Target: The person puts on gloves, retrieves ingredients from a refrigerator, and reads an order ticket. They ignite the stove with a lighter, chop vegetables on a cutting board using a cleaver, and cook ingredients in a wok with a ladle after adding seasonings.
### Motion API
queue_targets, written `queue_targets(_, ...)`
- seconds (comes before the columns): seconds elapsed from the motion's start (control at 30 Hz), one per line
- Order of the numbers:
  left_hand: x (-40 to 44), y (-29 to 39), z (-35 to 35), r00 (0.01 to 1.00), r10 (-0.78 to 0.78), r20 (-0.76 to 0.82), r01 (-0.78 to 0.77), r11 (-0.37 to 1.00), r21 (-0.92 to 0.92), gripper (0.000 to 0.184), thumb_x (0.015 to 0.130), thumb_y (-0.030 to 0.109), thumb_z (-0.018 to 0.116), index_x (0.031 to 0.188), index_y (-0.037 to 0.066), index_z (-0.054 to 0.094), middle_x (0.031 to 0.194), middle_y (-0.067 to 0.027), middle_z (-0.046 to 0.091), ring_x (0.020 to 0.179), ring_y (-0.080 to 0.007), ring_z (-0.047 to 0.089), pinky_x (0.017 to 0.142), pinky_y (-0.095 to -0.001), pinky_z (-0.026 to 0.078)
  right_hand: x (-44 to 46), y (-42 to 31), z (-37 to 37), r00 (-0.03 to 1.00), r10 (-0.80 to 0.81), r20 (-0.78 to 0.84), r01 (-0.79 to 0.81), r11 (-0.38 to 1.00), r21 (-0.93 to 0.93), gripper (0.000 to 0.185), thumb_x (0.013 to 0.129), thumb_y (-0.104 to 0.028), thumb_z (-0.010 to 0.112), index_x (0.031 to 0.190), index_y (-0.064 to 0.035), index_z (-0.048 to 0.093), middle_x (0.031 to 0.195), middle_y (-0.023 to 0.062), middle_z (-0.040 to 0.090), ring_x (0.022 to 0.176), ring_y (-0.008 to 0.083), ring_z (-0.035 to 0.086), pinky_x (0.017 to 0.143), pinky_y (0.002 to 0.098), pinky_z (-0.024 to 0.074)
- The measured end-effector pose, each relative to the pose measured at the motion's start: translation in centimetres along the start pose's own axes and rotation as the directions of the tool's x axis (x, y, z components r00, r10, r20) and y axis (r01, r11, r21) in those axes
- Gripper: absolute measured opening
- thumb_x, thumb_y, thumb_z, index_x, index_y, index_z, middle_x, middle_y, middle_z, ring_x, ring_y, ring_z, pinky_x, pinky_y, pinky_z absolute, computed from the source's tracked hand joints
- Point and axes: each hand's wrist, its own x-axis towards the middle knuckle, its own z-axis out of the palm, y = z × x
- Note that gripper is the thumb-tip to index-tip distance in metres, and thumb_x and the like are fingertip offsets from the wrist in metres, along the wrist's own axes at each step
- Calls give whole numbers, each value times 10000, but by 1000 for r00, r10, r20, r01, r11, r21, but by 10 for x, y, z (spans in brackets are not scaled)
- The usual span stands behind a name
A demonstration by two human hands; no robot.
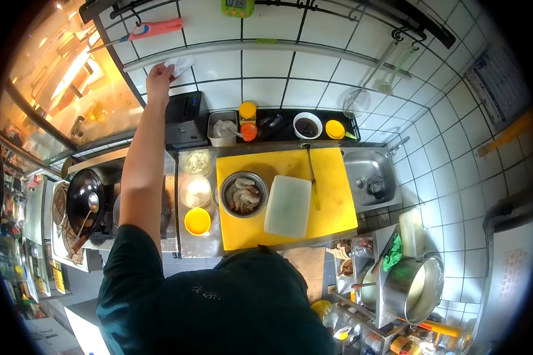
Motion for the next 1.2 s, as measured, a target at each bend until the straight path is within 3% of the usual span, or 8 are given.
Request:
queue_targets(0.37,-101,28,29,922,132,-365,-93,988,124,375,978,206,700,1223,-49,576,1030,-83,641,964,-189,612,894,-317,503,20,-4,4,998,20,56,-19,1000,-12,521,1092,-291,509,1522,-6,439,1386,132,584,1257,225,587,1074,339,479)
queue_targets(0.47,-208,11,44,1000,-20,9,20,999,-40,262,1008,164,651,1191,-16,594,1031,-58,639,952,-165,599,883,-318,495,26,-11,10,978,-39,207,56,995,-79,521,1092,-290,513,1522,-5,440,1376,130,594,1249,223,594,1070,336,485)
queue_targets(0.57,-355,-9,55,872,-314,376,312,948,67,242,1031,210,627,1139,-5,603,1006,-83,651,893,-210,627,811,-372,519,27,-35,81,690,-234,685,471,864,-179,586,1104,-310,422,1615,-47,304,1641,148,361,1475,279,413,1208,422,339)
queue_targets(0.63,-414,-10,42,533,-364,764,-325,746,582,412,1027,353,633,1191,-23,599,1027,-153,676,933,-295,672,851,-409,537,3,-77,148,687,-103,719,415,868,-273,591,1086,-221,483,1627,-81,292,1619,131,390,1454,261,439,1167,415,392)
queue_targets(0.8,-509,-52,27,227,-917,327,365,391,845,798,945,492,713,1459,-66,464,1164,-223,689,1117,-346,666,981,-399,523,13,-118,244,704,-179,687,554,744,-373,674,1057,-440,545,1543,12,425,1561,193,479,1443,279,453,1185,368,337)
queue_targets(0.9,-520,-36,42,109,-958,266,841,232,489,724,982,453,675,1458,-52,469,1333,-225,599,1234,-321,605,1062,-408,502,54,-128,278,700,-331,633,694,523,-494,677,1026,-432,572,1505,32,460,1509,238,516,1436,337,457,1190,394,338)
queue_targets(1.07,-540,-73,40,108,-940,324,948,195,252,753,959,427,729,1506,22,407,1211,-129,637,1074,-263,645,904,-373,534,97,-138,304,735,-253,629,668,112,-735,662,973,-424,614,1449,22,505,1473,249,526,1396,403,466,1185,448,356)
queue_targets(1.2,-536,-43,69,144,-950,276,944,215,249,504,1011,266,670,1416,24,492,1200,-128,630,1048,-231,648,918,-356,551,109,-133,306,331,-268,905,832,-370,-414,650,960,-413,624,1453,-10,496,1554,253,417,1427,439,397,1195,488,328)
